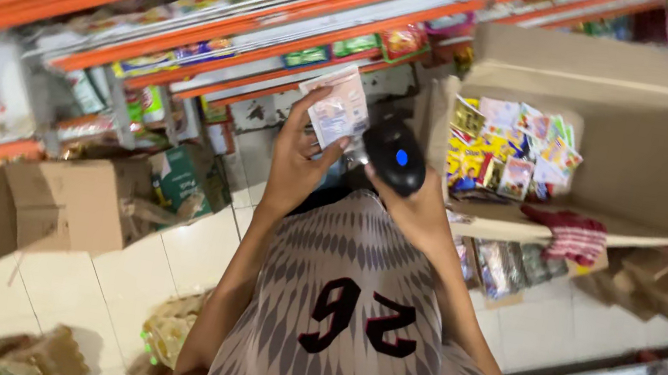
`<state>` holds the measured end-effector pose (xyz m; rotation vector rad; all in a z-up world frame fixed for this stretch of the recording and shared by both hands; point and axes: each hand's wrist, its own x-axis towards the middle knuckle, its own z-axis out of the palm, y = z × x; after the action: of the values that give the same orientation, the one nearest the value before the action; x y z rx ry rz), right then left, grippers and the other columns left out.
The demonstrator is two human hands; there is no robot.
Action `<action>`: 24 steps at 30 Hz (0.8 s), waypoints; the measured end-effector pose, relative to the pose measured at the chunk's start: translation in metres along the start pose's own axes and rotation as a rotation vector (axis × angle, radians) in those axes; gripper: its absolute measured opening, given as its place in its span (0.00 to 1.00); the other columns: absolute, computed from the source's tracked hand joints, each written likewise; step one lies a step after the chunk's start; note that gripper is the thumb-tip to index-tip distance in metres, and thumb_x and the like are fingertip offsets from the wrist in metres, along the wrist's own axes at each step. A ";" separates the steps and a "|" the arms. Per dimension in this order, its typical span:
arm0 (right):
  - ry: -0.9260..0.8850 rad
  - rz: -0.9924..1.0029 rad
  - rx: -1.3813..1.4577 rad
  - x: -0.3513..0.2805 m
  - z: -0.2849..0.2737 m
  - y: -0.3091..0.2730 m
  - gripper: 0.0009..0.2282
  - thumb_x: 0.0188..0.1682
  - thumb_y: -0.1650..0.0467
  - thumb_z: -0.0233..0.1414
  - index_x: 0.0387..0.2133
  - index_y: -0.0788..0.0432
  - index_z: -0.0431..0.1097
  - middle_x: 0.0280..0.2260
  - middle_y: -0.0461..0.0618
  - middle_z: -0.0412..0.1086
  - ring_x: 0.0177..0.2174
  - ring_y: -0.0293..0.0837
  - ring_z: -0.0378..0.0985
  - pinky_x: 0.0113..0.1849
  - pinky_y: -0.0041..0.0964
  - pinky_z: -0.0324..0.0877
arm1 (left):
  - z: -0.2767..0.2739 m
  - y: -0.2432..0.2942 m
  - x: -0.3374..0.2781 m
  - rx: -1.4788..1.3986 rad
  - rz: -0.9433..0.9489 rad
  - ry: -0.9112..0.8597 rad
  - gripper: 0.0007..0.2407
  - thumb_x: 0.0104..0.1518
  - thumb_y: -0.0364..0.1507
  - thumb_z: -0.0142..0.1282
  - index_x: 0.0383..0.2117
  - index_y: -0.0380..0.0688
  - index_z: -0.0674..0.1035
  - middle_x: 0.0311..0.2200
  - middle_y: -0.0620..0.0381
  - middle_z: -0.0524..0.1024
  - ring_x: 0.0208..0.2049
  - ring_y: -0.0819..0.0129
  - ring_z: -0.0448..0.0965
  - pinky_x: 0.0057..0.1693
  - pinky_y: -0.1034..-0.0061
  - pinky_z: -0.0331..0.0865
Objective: The person scans small packets and boxes from a cardboard box with a handheld scanner and places them onto shelves in a supermarket aisle.
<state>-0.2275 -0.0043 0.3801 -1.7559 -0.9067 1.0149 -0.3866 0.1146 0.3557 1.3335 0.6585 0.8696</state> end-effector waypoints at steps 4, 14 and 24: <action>-0.195 -0.147 -0.023 -0.017 0.036 -0.026 0.08 0.52 0.70 0.59 0.38 0.63 0.74 0.23 0.39 0.67 0.27 0.28 0.63 0.30 0.28 0.66 | -0.053 -0.003 -0.023 0.015 -0.029 0.136 0.30 0.59 0.16 0.62 0.67 0.42 0.61 0.65 0.43 0.65 0.57 0.58 0.78 0.56 0.70 0.81; -0.162 0.118 0.001 -0.012 0.097 -0.040 0.10 0.51 0.68 0.61 0.31 0.66 0.75 0.20 0.43 0.70 0.19 0.33 0.68 0.23 0.32 0.61 | -0.121 0.008 -0.041 0.181 0.097 0.092 0.35 0.54 0.13 0.62 0.68 0.44 0.59 0.66 0.41 0.60 0.62 0.55 0.73 0.59 0.66 0.76; -0.117 -0.194 -0.180 0.029 0.089 -0.082 0.15 0.40 0.74 0.69 0.39 0.65 0.74 0.31 0.49 0.72 0.28 0.37 0.68 0.32 0.31 0.66 | -0.138 0.070 -0.043 0.087 -0.063 -0.164 0.28 0.61 0.19 0.61 0.68 0.46 0.64 0.34 0.57 0.77 0.42 0.70 0.76 0.55 0.68 0.73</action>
<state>-0.3090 0.0781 0.4247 -1.7286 -1.2505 0.9408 -0.5350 0.1549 0.4023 1.4374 0.6120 0.6798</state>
